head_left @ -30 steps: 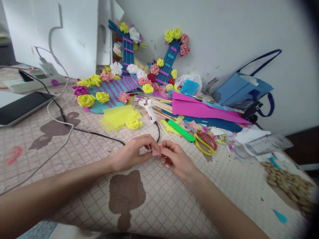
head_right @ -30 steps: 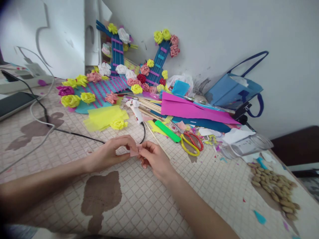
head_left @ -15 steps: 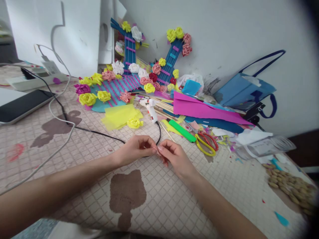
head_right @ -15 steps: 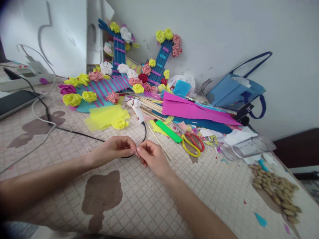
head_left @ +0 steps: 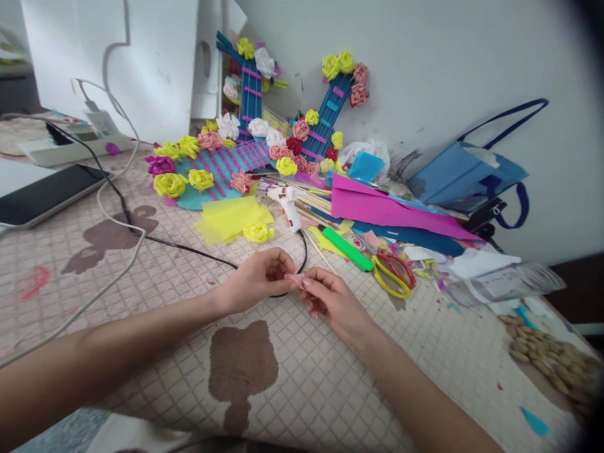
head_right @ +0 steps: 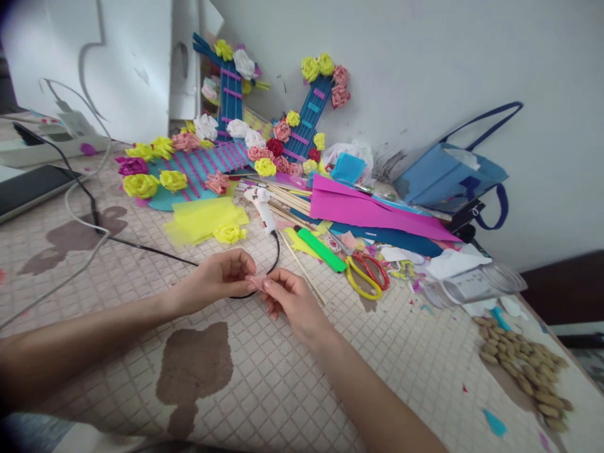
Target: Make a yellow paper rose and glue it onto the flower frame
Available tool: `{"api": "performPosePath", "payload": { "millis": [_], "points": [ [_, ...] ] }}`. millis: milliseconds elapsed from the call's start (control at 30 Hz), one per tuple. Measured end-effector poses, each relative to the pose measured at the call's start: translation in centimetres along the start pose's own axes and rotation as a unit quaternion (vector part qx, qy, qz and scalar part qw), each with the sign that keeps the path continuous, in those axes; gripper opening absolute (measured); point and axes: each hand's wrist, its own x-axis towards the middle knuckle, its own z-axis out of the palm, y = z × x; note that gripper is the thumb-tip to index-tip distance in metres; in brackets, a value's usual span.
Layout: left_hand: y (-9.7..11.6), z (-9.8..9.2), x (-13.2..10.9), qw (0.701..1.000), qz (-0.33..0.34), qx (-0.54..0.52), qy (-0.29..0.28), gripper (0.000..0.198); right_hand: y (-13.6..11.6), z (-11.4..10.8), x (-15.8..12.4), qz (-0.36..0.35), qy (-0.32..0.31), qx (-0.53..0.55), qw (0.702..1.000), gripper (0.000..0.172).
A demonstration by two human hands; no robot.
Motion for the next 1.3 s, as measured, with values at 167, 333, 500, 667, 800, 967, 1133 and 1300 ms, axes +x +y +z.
{"api": "performPosePath", "payload": {
  "millis": [167,333,500,667,800,967,1133,1300],
  "points": [
    [0.8,-0.1,-0.2,0.987,0.073,0.142,0.0,0.02,-0.2,-0.2,0.0,-0.012,0.009,0.007,1.0,0.021],
    [1.7,-0.2,-0.2,0.976,0.118,0.181,-0.022,0.005,0.0,-0.4,0.0,-0.052,0.014,-0.044,0.998,0.02],
    [1.2,-0.3,-0.1,0.988,0.06,0.136,-0.028,0.014,0.2,-0.3,-0.2,-0.108,0.027,-0.133,0.985,0.019],
    [0.2,-0.2,0.1,0.999,-0.023,0.024,-0.025,0.021,0.1,0.0,-0.4,-0.119,0.026,-0.167,0.978,0.019],
    [0.3,-0.1,0.1,0.998,-0.062,-0.033,-0.006,0.021,0.0,0.2,-0.5,-0.118,0.024,-0.173,0.978,0.019],
    [0.8,0.1,-0.1,0.994,-0.092,-0.063,0.011,0.021,0.0,0.2,-0.5,-0.115,0.027,-0.178,0.977,0.02],
    [0.7,0.2,-0.1,0.99,-0.109,-0.089,0.026,0.023,0.0,0.3,-0.5,-0.111,0.028,-0.182,0.977,0.022],
    [0.7,0.4,-0.1,0.983,-0.123,-0.131,0.045,0.029,-0.1,0.5,-0.5,-0.107,0.025,-0.175,0.978,0.022]
  ]
}}
